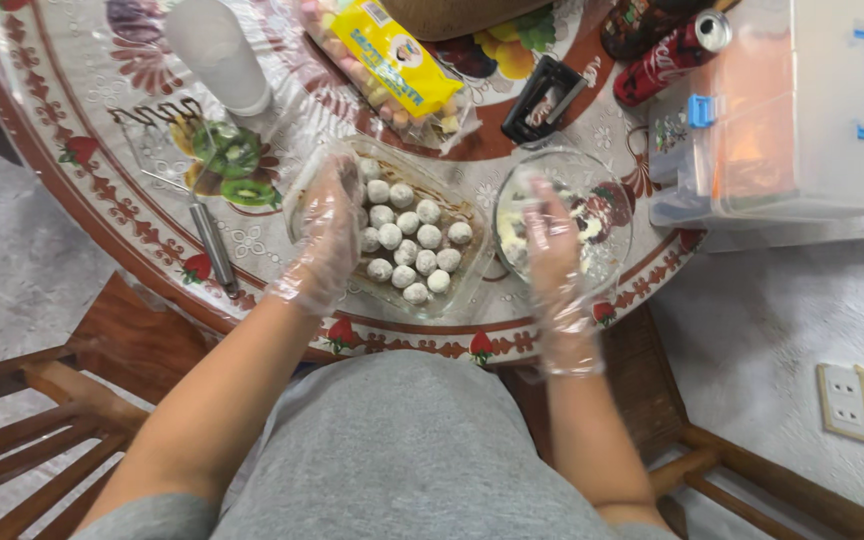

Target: The person wears gloves and rolls small balls of white material in their hands before placing them into a container of white powder.

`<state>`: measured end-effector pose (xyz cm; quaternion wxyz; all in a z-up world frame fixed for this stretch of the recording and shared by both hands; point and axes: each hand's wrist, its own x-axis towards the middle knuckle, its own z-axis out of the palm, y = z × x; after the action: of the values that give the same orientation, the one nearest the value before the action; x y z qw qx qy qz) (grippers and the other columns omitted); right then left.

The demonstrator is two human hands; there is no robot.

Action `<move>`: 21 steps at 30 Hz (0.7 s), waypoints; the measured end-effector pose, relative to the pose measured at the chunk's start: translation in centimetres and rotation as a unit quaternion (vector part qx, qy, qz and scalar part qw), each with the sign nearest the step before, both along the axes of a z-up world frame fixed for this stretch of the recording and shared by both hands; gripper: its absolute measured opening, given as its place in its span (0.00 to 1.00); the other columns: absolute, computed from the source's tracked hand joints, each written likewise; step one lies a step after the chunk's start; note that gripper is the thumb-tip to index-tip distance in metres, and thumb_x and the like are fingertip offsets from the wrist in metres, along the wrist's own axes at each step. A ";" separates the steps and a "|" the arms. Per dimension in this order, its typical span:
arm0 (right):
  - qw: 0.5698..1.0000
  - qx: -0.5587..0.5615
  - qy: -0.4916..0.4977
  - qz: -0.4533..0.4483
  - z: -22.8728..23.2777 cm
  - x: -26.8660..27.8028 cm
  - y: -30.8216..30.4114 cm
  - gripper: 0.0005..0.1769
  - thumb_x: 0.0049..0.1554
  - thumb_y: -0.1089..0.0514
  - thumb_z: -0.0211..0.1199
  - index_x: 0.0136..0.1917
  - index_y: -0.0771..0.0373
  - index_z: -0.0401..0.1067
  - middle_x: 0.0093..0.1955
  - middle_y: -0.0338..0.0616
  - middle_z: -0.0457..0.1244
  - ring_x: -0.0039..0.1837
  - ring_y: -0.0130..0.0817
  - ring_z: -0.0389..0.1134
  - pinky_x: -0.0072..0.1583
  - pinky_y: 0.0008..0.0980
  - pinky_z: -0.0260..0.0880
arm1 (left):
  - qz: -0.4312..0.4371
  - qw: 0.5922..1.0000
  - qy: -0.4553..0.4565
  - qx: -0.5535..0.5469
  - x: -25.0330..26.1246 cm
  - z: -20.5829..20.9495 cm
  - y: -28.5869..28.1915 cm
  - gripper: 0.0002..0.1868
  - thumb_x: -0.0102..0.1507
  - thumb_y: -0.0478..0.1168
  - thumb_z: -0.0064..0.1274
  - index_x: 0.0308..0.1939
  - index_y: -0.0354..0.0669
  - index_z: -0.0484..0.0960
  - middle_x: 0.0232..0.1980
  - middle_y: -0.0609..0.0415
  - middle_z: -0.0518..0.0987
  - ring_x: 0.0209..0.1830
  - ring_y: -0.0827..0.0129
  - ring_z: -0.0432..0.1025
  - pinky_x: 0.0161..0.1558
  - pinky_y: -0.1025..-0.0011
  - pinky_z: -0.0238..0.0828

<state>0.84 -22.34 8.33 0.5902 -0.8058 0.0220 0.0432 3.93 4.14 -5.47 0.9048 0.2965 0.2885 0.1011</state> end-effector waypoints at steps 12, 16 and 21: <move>0.758 -0.606 0.068 0.232 -4.9 3.7 -8.1 0.11 0.59 0.58 0.59 0.52 0.67 0.71 0.51 0.60 0.68 0.53 0.51 0.72 0.60 0.44 0.72 | -0.084 0.996 0.013 0.005 -2.2 2.4 -0.9 0.20 0.70 0.50 0.46 0.56 0.39 0.78 0.58 0.50 0.79 0.59 0.65 0.73 0.67 0.64 0.69; 0.774 -0.603 0.037 0.190 -4.7 3.1 -7.7 0.11 0.64 0.57 0.54 0.51 0.65 0.74 0.52 0.57 0.69 0.55 0.49 0.72 0.61 0.45 0.73 | -0.095 0.994 0.047 -0.012 -2.4 4.6 0.0 0.20 0.71 0.50 0.42 0.55 0.39 0.78 0.56 0.50 0.79 0.55 0.65 0.74 0.64 0.61 0.68; 0.950 -0.256 0.169 0.061 2.1 2.3 -4.8 0.24 0.57 0.47 0.62 0.63 0.59 0.73 0.54 0.43 0.69 0.51 0.35 0.69 0.52 0.34 0.71 | -0.108 0.980 0.147 -0.074 -3.2 10.5 -0.6 0.21 0.71 0.47 0.37 0.51 0.30 0.75 0.47 0.41 0.79 0.45 0.55 0.79 0.51 0.67 0.83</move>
<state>3.18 -27.14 10.46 0.3482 -0.9105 0.0822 0.2073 0.68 3.50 5.05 0.8773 0.2699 0.3918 -0.0632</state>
